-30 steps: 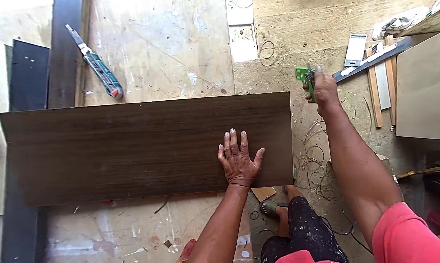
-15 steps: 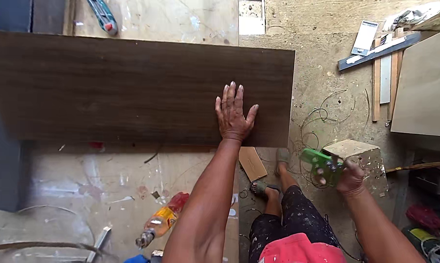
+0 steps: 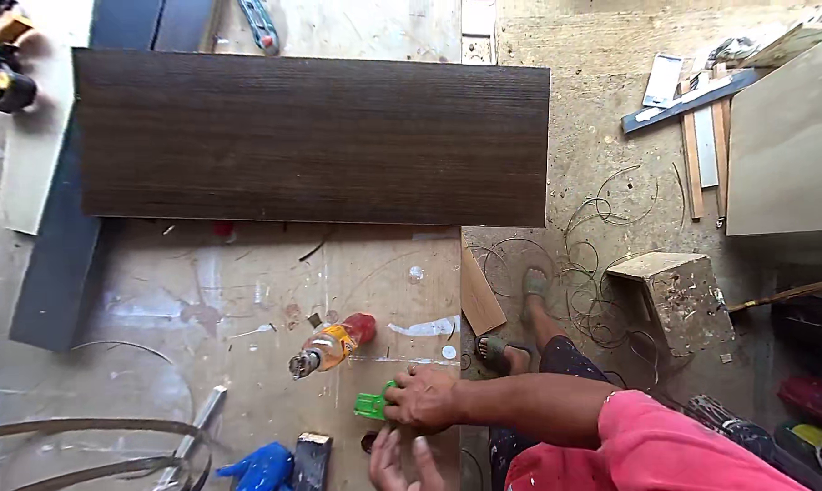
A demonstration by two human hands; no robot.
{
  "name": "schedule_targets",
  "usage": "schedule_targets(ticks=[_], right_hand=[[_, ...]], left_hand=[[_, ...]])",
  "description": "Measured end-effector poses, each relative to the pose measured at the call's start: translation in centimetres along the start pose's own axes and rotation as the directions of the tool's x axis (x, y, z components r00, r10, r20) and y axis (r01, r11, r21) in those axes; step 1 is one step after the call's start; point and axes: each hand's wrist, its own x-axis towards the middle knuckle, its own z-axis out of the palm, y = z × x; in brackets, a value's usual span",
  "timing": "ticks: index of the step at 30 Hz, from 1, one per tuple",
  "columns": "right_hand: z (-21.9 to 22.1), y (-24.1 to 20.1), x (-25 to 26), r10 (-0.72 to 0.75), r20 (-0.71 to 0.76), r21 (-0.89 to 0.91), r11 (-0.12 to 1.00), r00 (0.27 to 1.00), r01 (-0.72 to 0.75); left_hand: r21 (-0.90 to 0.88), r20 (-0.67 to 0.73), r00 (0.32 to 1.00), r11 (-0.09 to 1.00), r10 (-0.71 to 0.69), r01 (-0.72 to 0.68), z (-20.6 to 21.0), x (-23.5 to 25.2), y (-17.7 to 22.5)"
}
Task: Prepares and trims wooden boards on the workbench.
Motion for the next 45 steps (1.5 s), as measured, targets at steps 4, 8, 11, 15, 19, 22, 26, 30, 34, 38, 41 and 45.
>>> schedule_targets(ticks=[4,8,11,15,19,22,26,30,34,38,41,45], right_hand=[[-0.4,-1.7,0.0,0.028,0.02,0.117,0.993,0.999,-0.031],[-1.5,-1.9,-2.0,-0.022,0.031,0.113,0.993,0.999,0.018],[-3.1,-2.0,-4.9,-0.053,-0.124,-0.016,0.999,0.991,0.052],[-8.6,-0.4,-11.4,0.398,-0.316,0.457,0.859,0.861,-0.23],[-14.2,4.8,-17.6,0.5,0.088,0.983,0.098,0.861,-0.157],[-18.1,9.0,-22.3,0.628,-0.132,0.97,0.24,0.767,-0.03],[-25.5,16.5,-27.8,0.721,-0.589,0.731,0.668,0.365,-0.14],[-31.6,27.1,-29.2,0.598,-0.778,0.481,0.765,0.194,-0.428],[-35.3,34.4,-26.6,0.47,-0.85,0.31,0.811,0.237,-0.496],[-37.0,36.5,-25.1,0.502,-0.813,0.272,0.775,0.294,-0.57],[-37.2,37.0,-24.5,0.483,-0.81,0.256,0.801,0.333,-0.542],[-37.3,37.1,-24.0,0.445,-0.818,0.235,0.836,0.363,-0.496]], left_hand=[[-0.426,-0.021,0.738,0.674,-0.675,0.604,-1.1,1.4,-2.4],[-0.587,0.097,0.695,0.523,-0.712,0.618,-0.3,1.9,-3.6],[-0.576,0.048,0.766,0.608,-0.642,0.546,0.3,2.5,-2.9],[-0.53,0.22,0.927,0.761,-0.303,0.375,2.0,4.0,1.2],[-0.512,0.468,0.883,0.822,0.022,0.25,9.0,7.4,8.1],[-0.465,0.574,0.777,0.884,0.259,0.05,15.9,12.2,12.2],[-0.039,0.553,0.755,0.916,0.352,-0.399,24.1,22.1,15.9],[0.28,0.423,0.792,0.767,0.441,-0.577,30.9,30.9,13.6],[0.486,0.369,0.797,0.631,0.479,-0.604,33.1,31.6,12.0],[0.503,0.351,0.803,0.626,0.482,-0.596,32.9,31.3,12.1],[0.516,0.351,0.806,0.62,0.476,-0.591,32.9,31.2,12.2],[0.52,0.357,0.805,0.615,0.474,-0.593,32.8,31.1,12.2]])
